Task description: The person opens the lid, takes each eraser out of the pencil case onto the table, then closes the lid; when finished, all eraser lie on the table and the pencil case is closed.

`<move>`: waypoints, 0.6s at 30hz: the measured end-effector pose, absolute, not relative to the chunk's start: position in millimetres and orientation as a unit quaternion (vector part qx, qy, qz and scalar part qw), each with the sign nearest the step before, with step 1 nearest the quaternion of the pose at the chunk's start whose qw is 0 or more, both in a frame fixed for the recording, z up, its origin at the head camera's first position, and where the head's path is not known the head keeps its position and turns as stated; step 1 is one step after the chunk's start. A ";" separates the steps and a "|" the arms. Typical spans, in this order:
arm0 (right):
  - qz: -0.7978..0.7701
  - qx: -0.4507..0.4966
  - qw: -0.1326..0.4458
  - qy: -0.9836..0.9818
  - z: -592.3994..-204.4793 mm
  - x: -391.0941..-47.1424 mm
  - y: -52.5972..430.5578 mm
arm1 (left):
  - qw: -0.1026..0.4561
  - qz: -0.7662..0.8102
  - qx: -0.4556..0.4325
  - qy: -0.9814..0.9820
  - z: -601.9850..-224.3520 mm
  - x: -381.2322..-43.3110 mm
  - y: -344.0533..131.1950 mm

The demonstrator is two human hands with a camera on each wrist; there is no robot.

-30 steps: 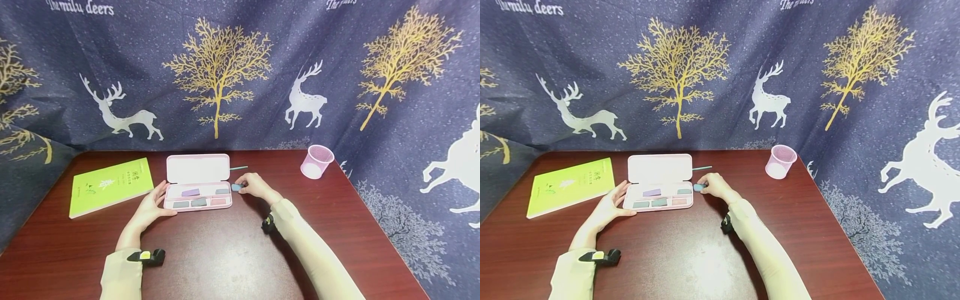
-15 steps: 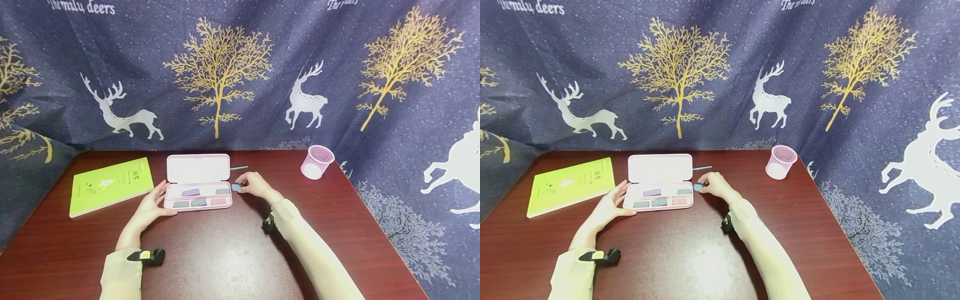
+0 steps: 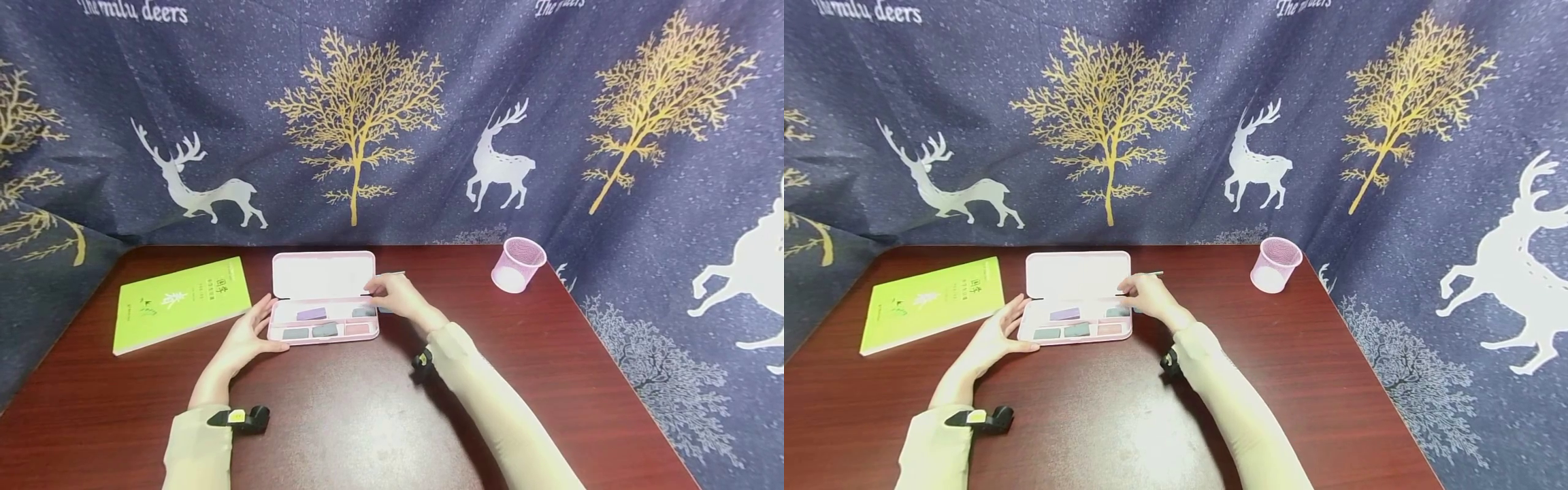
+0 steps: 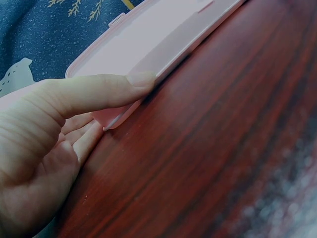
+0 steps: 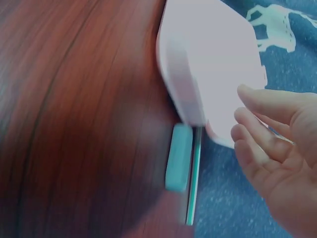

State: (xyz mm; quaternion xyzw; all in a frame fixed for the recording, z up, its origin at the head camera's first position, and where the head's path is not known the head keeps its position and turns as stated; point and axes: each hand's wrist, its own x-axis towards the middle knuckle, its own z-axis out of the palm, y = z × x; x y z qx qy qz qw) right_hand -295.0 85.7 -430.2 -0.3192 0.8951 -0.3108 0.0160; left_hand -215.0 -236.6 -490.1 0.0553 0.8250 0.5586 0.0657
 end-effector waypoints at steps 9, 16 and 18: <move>-0.300 -0.324 0.035 0.897 -429.7 -287.1 47.2 | 0.064 0.560 0.057 0.824 -489.9 -215.3 -237.4; -0.292 -0.325 0.066 0.897 -434.2 -284.6 22.1 | 0.068 0.551 0.054 0.830 -491.8 -215.3 -237.5; -0.294 -0.327 0.070 0.895 -434.4 -284.3 16.9 | 0.068 0.550 0.054 0.831 -491.5 -215.4 -237.4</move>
